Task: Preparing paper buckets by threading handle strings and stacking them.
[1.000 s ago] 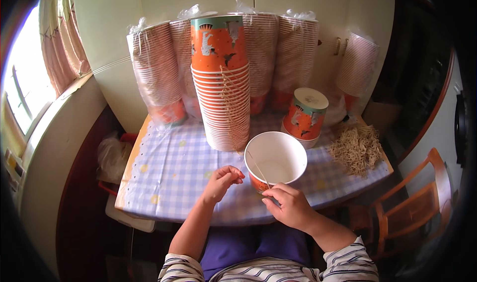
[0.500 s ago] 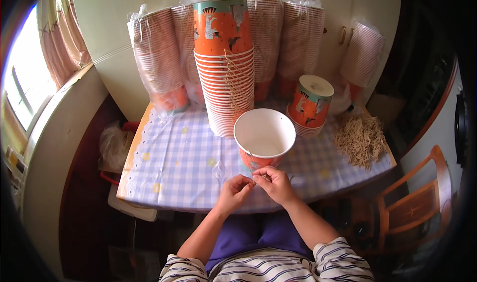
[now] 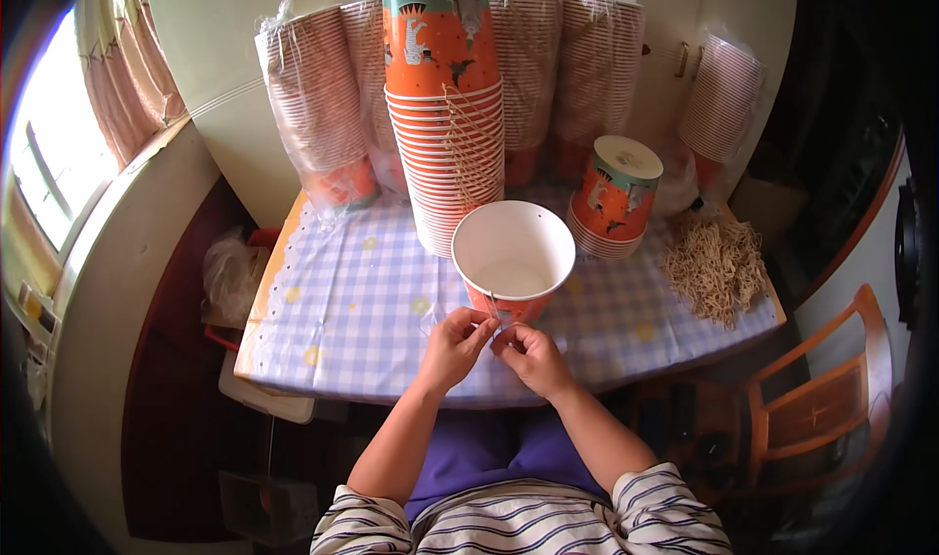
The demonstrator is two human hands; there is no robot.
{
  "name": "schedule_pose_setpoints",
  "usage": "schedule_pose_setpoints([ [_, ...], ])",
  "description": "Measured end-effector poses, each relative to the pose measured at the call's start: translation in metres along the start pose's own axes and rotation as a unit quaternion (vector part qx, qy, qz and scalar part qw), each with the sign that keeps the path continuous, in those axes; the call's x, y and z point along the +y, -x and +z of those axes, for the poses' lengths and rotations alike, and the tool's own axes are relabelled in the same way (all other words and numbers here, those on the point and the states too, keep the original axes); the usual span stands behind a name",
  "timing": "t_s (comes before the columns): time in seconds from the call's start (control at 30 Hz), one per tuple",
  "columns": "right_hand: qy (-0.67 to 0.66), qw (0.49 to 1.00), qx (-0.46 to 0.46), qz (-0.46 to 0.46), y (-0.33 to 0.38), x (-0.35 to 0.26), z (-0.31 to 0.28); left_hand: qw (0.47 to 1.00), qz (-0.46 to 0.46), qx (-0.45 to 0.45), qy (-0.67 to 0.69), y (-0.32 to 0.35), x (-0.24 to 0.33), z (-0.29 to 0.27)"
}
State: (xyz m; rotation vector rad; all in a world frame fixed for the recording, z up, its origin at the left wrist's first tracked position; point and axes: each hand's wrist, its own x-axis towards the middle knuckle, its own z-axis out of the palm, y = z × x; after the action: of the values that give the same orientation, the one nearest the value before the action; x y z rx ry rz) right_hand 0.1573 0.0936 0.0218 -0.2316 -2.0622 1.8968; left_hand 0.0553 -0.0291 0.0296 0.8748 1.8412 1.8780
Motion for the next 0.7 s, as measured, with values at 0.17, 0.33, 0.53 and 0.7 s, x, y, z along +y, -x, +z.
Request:
schedule_pose_setpoints([
  [0.17,0.064,0.997,-0.013,0.038,0.007,-0.006,-0.005,0.998,-0.040,0.006,0.050,-0.005,0.003,0.004],
  [0.33,0.136,0.988,-0.009,-0.066,0.010,-0.010,-0.014,0.992,-0.062,0.015,0.105,-0.004,0.005,0.003],
  [0.53,0.110,0.993,-0.021,-0.047,0.010,-0.016,-0.021,0.977,-0.112,-0.003,0.183,0.002,0.004,-0.001],
  [0.7,-0.050,0.999,0.005,-0.022,0.010,0.010,-0.020,0.961,-0.127,-0.042,0.242,0.012,-0.012,0.001],
])
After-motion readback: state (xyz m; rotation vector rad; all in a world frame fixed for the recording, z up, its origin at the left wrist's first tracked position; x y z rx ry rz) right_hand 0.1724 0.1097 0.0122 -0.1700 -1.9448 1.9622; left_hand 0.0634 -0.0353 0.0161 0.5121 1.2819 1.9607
